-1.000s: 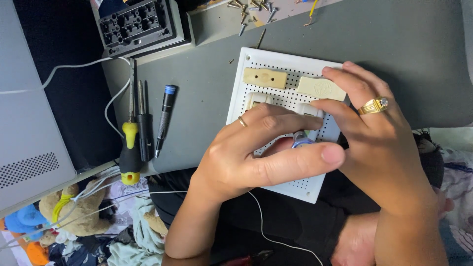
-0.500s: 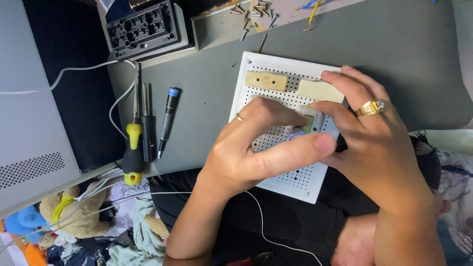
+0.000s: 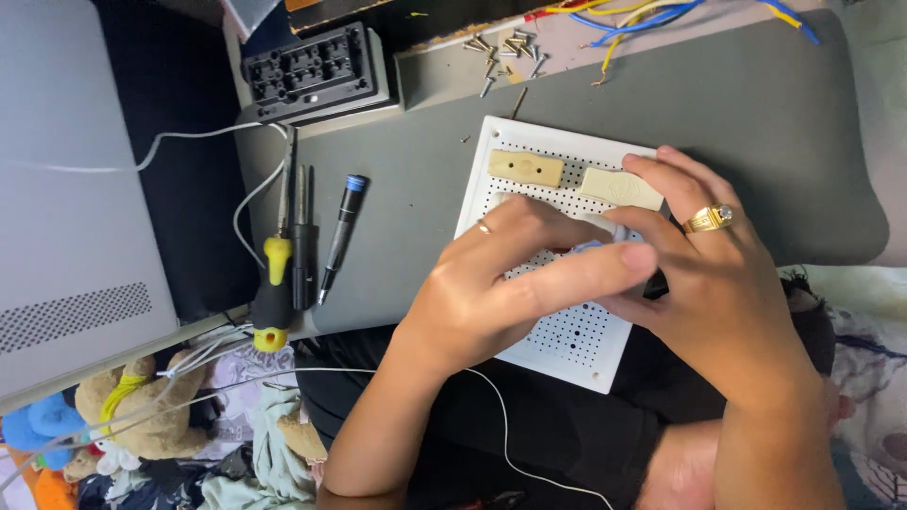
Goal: Assembling and securing electrical switches onto a perforated mounting board using a precision screwdriver.
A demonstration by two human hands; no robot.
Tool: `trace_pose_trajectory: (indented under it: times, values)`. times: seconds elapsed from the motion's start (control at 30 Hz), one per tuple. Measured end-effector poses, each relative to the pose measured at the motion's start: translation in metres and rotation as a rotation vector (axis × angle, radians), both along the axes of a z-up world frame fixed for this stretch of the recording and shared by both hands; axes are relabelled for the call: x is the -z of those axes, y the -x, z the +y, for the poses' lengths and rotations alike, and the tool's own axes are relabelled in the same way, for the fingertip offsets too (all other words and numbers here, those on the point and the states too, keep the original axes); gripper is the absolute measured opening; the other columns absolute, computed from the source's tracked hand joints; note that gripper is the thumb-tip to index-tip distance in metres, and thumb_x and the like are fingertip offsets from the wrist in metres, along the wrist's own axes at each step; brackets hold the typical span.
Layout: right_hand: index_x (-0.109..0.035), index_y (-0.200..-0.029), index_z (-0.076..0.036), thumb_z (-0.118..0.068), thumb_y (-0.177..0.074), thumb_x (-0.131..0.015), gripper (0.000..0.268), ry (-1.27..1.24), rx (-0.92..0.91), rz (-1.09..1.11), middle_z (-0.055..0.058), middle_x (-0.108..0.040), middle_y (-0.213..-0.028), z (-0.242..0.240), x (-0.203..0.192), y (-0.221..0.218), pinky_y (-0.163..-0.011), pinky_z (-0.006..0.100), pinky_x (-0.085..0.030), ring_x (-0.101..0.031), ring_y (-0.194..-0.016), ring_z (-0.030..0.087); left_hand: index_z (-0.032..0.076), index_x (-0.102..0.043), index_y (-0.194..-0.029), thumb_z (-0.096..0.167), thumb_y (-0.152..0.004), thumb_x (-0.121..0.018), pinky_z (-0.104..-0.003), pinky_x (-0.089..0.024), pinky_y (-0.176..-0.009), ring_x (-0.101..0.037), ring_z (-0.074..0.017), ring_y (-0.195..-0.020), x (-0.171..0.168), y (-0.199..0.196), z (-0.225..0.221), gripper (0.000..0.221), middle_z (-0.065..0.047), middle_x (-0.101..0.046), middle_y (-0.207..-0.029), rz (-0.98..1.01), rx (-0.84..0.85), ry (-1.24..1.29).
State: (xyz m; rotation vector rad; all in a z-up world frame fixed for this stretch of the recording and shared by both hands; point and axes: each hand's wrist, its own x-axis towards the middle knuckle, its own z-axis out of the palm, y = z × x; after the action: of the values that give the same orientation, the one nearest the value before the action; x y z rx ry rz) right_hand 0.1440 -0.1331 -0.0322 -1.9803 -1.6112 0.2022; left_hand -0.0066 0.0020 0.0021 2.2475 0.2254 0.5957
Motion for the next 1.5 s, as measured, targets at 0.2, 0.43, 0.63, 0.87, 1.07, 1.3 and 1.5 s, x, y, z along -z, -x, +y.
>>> trace_pose_trajectory:
  times: [0.2,0.43,0.63,0.87,1.07,1.3,1.5]
  values:
    - [-0.064,-0.105,0.000,-0.021,-0.078,-0.073,0.035,0.004,0.018,-0.046,0.016,-0.053,-0.134,-0.004,0.003,0.002,-0.106,0.051,-0.045,-0.046,-0.133,0.042,0.016,-0.051,-0.138,-0.004,-0.112,-0.056,-0.034,-0.056,-0.092,-0.062,-0.0262,-0.099,0.007,0.002,0.004,0.034,-0.011,-0.067,-0.114,-0.128,0.157,-0.115]
    - [-0.061,-0.104,-0.004,-0.031,-0.073,-0.076,0.043,-0.034,0.022,0.026,0.013,-0.052,-0.136,-0.004,0.005,0.001,-0.108,0.048,-0.041,-0.045,-0.134,0.038,0.019,-0.050,-0.139,-0.008,-0.111,-0.051,-0.032,-0.049,-0.088,-0.056,-0.0225,-0.089,0.005,0.001,0.004,0.039,-0.006,-0.060,-0.106,-0.139,0.147,-0.046]
    - [-0.062,-0.111,-0.004,-0.034,-0.069,-0.078,0.054,-0.018,0.041,0.016,0.010,-0.050,-0.139,-0.006,0.013,0.000,-0.111,0.046,-0.039,-0.043,-0.136,0.035,0.024,-0.048,-0.142,-0.009,-0.106,-0.065,-0.032,-0.050,-0.081,-0.050,-0.0218,-0.084,0.010,0.002,-0.002,0.052,-0.004,-0.053,-0.100,-0.121,0.088,-0.135]
    - [-0.059,-0.116,0.000,-0.036,-0.070,-0.078,0.061,0.015,0.054,0.023,0.006,-0.046,-0.142,-0.008,0.020,0.000,-0.110,0.044,-0.038,-0.040,-0.138,0.030,0.024,-0.047,-0.142,-0.011,-0.106,-0.051,-0.032,-0.051,-0.078,-0.052,-0.0229,-0.086,0.022,-0.001,0.002,0.050,-0.007,-0.053,-0.100,-0.173,0.143,-0.045]
    - [-0.057,-0.120,-0.008,-0.036,-0.070,-0.077,0.060,0.027,0.037,-0.004,0.010,-0.045,-0.144,-0.009,0.028,-0.003,-0.110,0.047,-0.036,-0.040,-0.139,0.034,0.035,-0.046,-0.141,-0.002,-0.099,-0.061,-0.032,-0.040,-0.067,-0.045,-0.0227,-0.080,0.007,0.004,-0.004,0.058,-0.003,-0.040,-0.089,0.110,0.056,-0.139]
    - [-0.064,-0.122,-0.012,-0.037,-0.068,-0.078,0.061,0.095,0.044,0.052,0.008,-0.044,-0.144,-0.009,0.030,-0.005,-0.110,0.046,-0.034,-0.036,-0.140,0.032,0.036,-0.039,-0.146,-0.013,-0.097,-0.044,-0.031,-0.045,-0.077,-0.048,-0.0235,-0.087,0.011,0.006,0.003,0.070,-0.005,-0.049,-0.100,0.067,0.190,-0.025]
    - [-0.059,-0.122,-0.018,-0.039,-0.073,-0.074,0.056,0.069,0.062,0.000,0.002,-0.043,-0.146,-0.010,0.034,-0.004,-0.109,0.045,-0.037,-0.037,-0.142,0.028,0.034,-0.041,-0.143,0.003,-0.100,-0.069,-0.033,-0.043,-0.073,-0.045,-0.0240,-0.083,0.014,0.002,-0.002,0.060,-0.004,-0.044,-0.093,0.027,0.123,-0.078]
